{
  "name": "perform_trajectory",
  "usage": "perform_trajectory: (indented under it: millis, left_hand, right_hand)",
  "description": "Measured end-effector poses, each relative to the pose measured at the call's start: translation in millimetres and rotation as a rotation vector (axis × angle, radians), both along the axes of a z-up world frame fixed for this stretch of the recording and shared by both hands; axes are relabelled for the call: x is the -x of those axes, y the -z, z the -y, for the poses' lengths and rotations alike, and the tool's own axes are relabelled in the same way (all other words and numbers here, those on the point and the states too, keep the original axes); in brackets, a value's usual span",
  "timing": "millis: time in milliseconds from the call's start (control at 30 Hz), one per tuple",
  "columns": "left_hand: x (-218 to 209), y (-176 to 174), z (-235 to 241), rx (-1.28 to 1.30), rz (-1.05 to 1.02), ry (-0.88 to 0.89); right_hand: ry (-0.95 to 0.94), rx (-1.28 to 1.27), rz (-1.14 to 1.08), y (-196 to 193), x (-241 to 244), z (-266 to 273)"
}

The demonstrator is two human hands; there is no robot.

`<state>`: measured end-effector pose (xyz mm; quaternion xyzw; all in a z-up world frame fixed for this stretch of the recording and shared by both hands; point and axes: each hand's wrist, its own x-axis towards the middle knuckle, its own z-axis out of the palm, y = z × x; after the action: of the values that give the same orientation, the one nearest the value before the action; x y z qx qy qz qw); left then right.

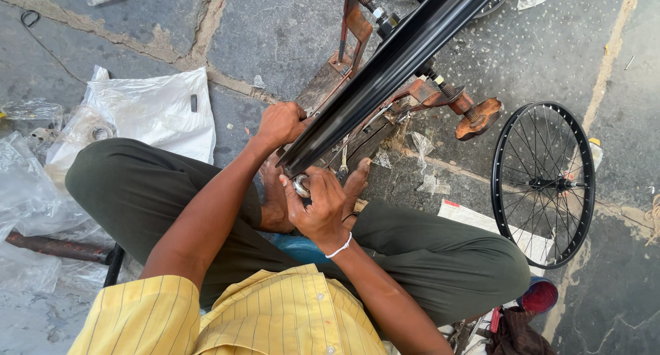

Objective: The person is sitting on the ground and working on a bicycle wheel mounted on a wooden stand. They use a wrench to tighten the spokes and adjust the rim, occasionally spinning the wheel to check alignment. The person also handles a second wheel lying on the ground nearby.

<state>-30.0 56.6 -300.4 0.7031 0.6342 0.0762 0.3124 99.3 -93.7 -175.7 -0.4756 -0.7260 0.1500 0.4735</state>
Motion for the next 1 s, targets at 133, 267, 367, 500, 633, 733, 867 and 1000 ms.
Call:
perform_trajectory:
  millis: [133, 267, 367, 500, 633, 733, 867, 1000]
  left_hand:
    - [2, 6, 0, -0.032, 0.037, 0.000]
    - [3, 13, 0, -0.048, 0.021, 0.031]
    - [4, 11, 1, -0.039, 0.016, 0.031]
    - [3, 9, -1, -0.042, 0.066, 0.014]
    - [3, 10, 0, -0.047, 0.026, 0.023]
    - [3, 5, 0, -0.078, 0.059, 0.035]
    - [6, 10, 1, -0.101, 0.038, 0.071]
    - [10, 27, -1, -0.134, 0.102, 0.050]
  right_hand:
    - [0.001, 0.012, 0.018, 18, -2, -2]
    - [0.050, -0.015, 0.204, 27, -9, -5]
    - [0.066, -0.016, 0.300, 15, -9, -11]
    - [0.066, 0.029, 0.038, -37, 0, 2]
    - [0.100, 0.134, -0.544, -82, -5, 6]
    - [0.019, 0.035, -0.315, -97, -7, 2]
    - [0.011, 0.052, -0.167, -93, 2, -9]
    - [0.021, 0.007, -0.139, -109, 1, -17]
